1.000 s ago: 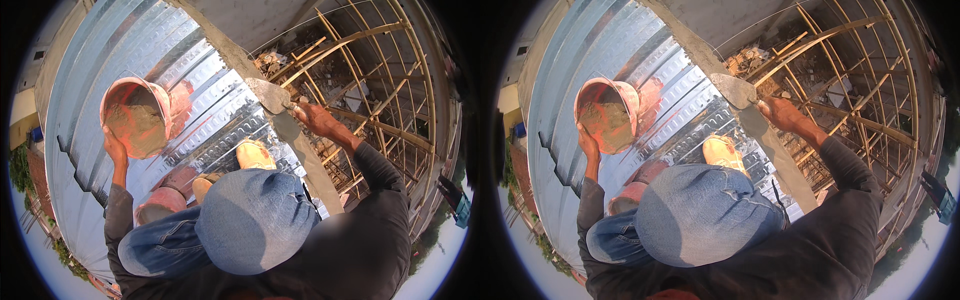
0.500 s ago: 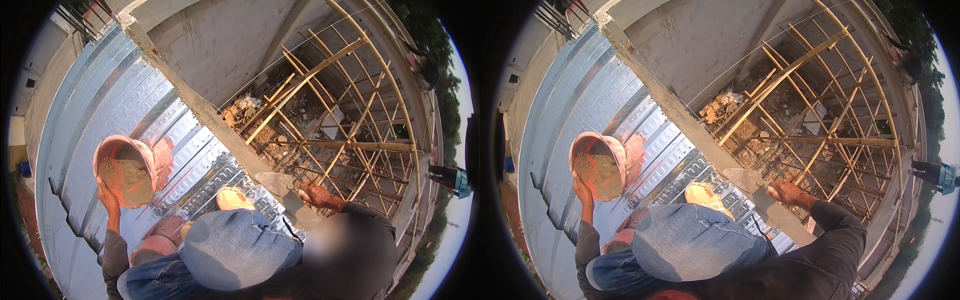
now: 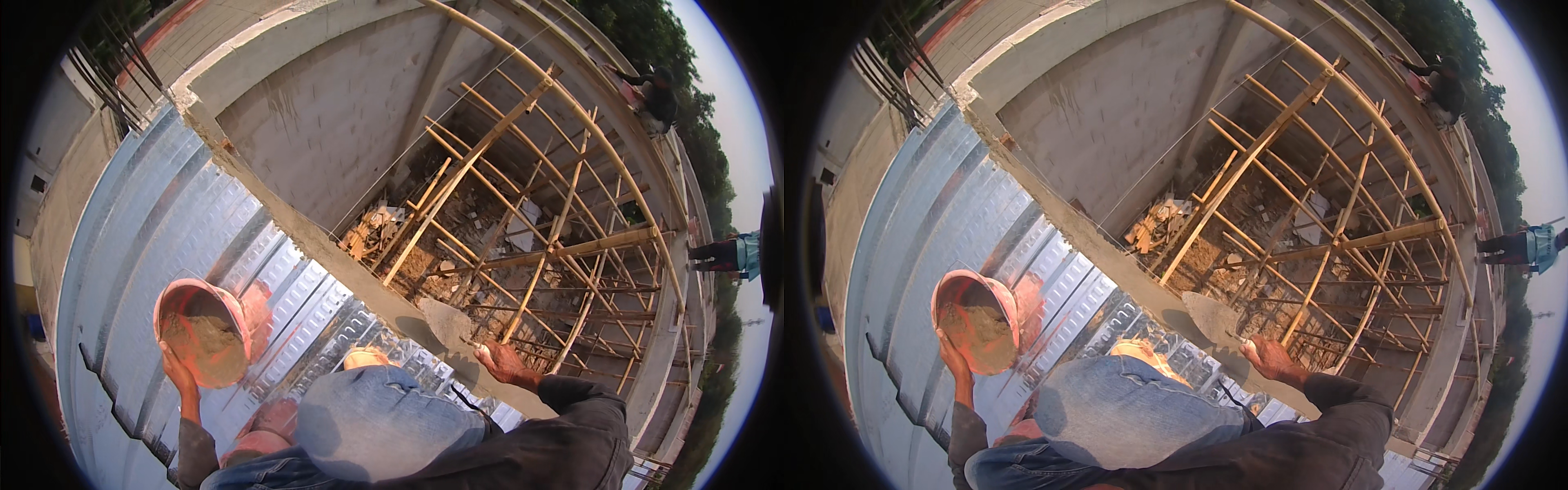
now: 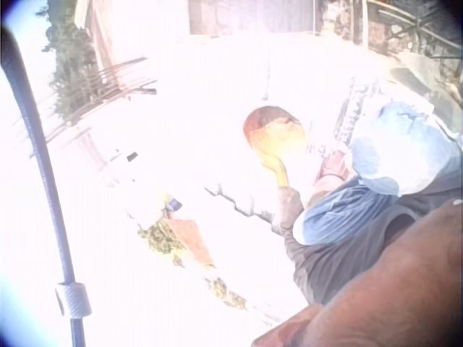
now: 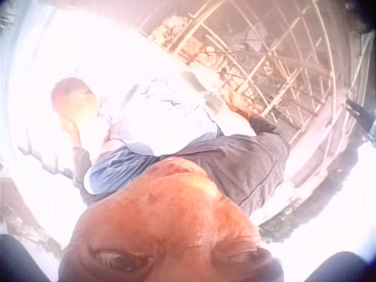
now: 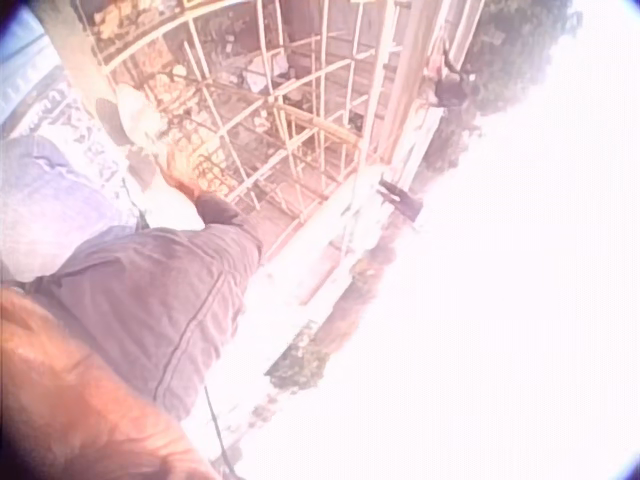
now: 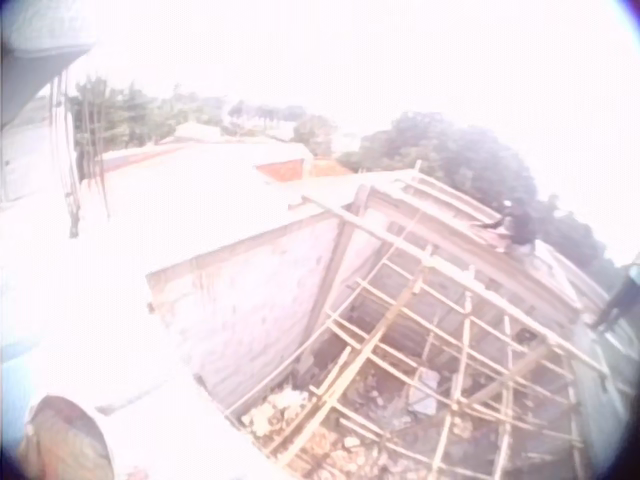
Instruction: The person scoops cement from a bucket with a trowel and spreads it along the edge of a corrugated metal roof. The person repeatedly applies and smooths the cement along the roof edge while standing on the roof surface.
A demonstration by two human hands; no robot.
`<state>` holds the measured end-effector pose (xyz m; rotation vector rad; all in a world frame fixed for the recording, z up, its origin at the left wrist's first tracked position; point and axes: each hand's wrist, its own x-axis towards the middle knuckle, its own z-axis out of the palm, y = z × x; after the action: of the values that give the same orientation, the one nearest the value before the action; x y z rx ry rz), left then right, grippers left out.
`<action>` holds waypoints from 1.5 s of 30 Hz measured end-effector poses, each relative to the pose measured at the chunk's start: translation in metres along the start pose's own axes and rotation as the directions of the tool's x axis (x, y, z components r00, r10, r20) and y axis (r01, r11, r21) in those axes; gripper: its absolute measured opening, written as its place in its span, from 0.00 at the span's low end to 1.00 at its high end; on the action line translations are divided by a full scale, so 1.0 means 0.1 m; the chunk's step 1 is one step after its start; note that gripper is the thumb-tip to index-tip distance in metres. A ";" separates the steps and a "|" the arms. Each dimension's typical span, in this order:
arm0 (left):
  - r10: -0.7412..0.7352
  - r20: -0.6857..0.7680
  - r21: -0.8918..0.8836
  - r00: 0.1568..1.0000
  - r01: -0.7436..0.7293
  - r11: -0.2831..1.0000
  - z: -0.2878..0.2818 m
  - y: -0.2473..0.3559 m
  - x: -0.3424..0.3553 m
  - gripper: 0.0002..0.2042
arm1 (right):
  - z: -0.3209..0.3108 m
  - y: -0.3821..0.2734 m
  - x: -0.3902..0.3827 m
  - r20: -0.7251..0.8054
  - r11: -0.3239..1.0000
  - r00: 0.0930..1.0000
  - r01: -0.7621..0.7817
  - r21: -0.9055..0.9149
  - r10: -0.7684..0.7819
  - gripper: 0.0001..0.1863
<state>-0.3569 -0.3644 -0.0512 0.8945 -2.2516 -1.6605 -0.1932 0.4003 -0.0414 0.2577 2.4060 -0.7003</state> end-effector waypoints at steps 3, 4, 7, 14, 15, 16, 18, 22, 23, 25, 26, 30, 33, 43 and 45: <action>0.092 0.040 -0.037 0.995 -0.091 0.995 -0.03 0.02 0.07 0.36 | 0.10 -0.51 0.05 0.075 0.995 0.997 -0.031 0.092 0.024 0.33; 0.120 0.059 -0.002 0.991 -0.120 0.993 -0.01 0.04 0.12 0.36 | 0.25 -0.48 0.08 0.064 0.995 0.998 0.023 0.096 -0.029 0.33; 0.162 0.110 0.102 0.981 -0.173 0.980 -0.08 0.12 0.26 0.35 | 0.45 -0.60 0.19 0.056 0.986 0.991 0.118 0.116 -0.125 0.34; 0.138 0.150 0.082 0.979 -0.152 0.985 -0.04 0.13 0.27 0.36 | 0.58 -0.75 0.29 -0.017 0.962 0.988 0.155 0.223 -0.155 0.32; 0.155 0.149 0.074 0.977 -0.167 0.983 0.01 0.14 0.25 0.35 | 0.58 -0.73 0.28 -0.028 0.964 0.989 0.147 0.222 -0.145 0.32; 0.156 0.152 0.075 0.976 -0.168 0.983 -0.02 0.12 0.28 0.35 | 0.59 -0.74 0.29 -0.041 0.963 0.989 0.147 0.225 -0.142 0.32; 0.157 0.157 0.075 0.975 -0.171 0.983 -0.08 0.10 0.34 0.35 | 0.68 -0.67 0.34 -0.053 0.966 0.988 0.151 0.209 -0.143 0.33; 0.149 0.147 0.050 0.978 -0.158 0.986 -0.05 0.12 0.31 0.34 | 0.69 -0.76 0.30 -0.055 0.962 0.991 0.134 0.238 -0.124 0.34; 0.146 0.155 0.032 0.977 -0.153 0.988 -0.02 0.14 0.30 0.34 | 0.69 -0.78 0.30 -0.050 0.965 0.992 0.127 0.231 -0.119 0.34; 0.128 0.181 -0.027 0.975 -0.125 0.992 0.00 0.18 0.28 0.33 | 0.70 -0.83 0.31 -0.038 0.968 0.993 0.117 0.220 -0.112 0.33; 0.115 0.201 -0.072 0.973 -0.103 0.992 0.00 0.21 0.27 0.33 | 0.69 -0.86 0.32 -0.020 0.967 0.995 0.104 0.231 -0.102 0.33; 0.107 0.252 -0.139 0.962 -0.073 0.988 0.10 0.34 0.19 0.31 | 0.65 -0.98 0.36 -0.016 0.958 0.993 0.119 0.262 -0.119 0.33; 0.149 0.238 -0.112 0.960 -0.125 0.986 0.20 0.49 0.05 0.31 | 0.59 -1.15 0.46 0.002 0.960 0.987 0.155 0.231 -0.159 0.30; 0.217 0.169 -0.117 0.961 -0.199 0.973 0.85 1.17 -0.42 0.34 | 0.30 -2.76 1.01 -0.180 0.728 0.722 0.684 0.039 -0.669 0.22; 0.206 0.154 -0.072 0.966 -0.197 0.978 0.90 1.15 -0.43 0.34 | 0.26 -3.15 1.20 -0.114 0.677 0.667 0.722 -0.146 -0.736 0.24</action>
<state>-0.4070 -0.2471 0.0315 0.5146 -2.2954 -1.7472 -0.3818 0.1228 0.0009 -0.7855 2.6696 -0.9314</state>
